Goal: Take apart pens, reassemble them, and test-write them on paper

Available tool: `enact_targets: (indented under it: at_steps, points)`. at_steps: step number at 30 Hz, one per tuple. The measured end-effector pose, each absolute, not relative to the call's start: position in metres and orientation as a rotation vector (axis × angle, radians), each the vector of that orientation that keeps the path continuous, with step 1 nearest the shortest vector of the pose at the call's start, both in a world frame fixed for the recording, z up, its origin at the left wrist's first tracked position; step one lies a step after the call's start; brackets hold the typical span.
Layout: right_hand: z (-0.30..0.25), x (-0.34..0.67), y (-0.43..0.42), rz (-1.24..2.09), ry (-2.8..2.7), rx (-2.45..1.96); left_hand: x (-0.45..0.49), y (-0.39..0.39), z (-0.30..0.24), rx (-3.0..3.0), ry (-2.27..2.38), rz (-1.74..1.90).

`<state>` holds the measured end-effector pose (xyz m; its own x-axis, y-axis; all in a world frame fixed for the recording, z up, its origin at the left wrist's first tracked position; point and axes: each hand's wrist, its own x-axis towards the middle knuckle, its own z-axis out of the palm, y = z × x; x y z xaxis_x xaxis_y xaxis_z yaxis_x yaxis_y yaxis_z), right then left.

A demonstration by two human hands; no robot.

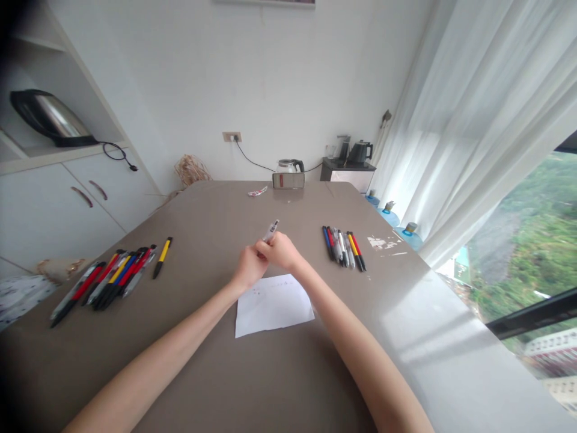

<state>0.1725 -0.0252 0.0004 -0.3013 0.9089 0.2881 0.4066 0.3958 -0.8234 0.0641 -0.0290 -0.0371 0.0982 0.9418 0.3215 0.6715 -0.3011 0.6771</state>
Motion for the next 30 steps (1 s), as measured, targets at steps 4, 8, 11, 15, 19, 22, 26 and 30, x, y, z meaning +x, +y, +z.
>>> enact_targets:
  at_steps: [4, 8, 11, 15, 19, 22, 26, 30]
  points:
    - [0.005, 0.186, -0.022, 0.931, -1.953, -1.094, 0.07, -0.027, -0.032, 1.8, 1.278, 0.926]
    - [0.004, 0.188, -0.019, 0.959, -1.801, -1.184, 0.06, -0.022, -0.022, 1.744, 1.099, 0.888]
    - [-0.001, 0.191, -0.014, 0.938, -1.665, -1.206, 0.054, -0.022, -0.016, 1.741, 1.041, 0.859]
    - [-0.006, 0.196, -0.01, 0.957, -1.488, -1.211, 0.054, -0.023, -0.013, 1.577, 1.026, 0.864]
    - [-0.008, 0.193, -0.01, 1.073, -1.418, -1.138, 0.054, -0.02, -0.012, 1.363, 1.021, 0.815]
    - [-0.008, 0.19, -0.011, 1.156, -1.403, -1.058, 0.051, -0.019, -0.011, 1.26, 0.911, 0.756]
    - [-0.008, 0.19, -0.011, 1.232, -1.351, -1.069, 0.049, -0.02, -0.01, 1.235, 0.847, 0.767]
    - [-0.006, 0.195, -0.011, 1.167, -1.198, -1.121, 0.05, -0.018, -0.011, 1.3, 0.9, 0.796]
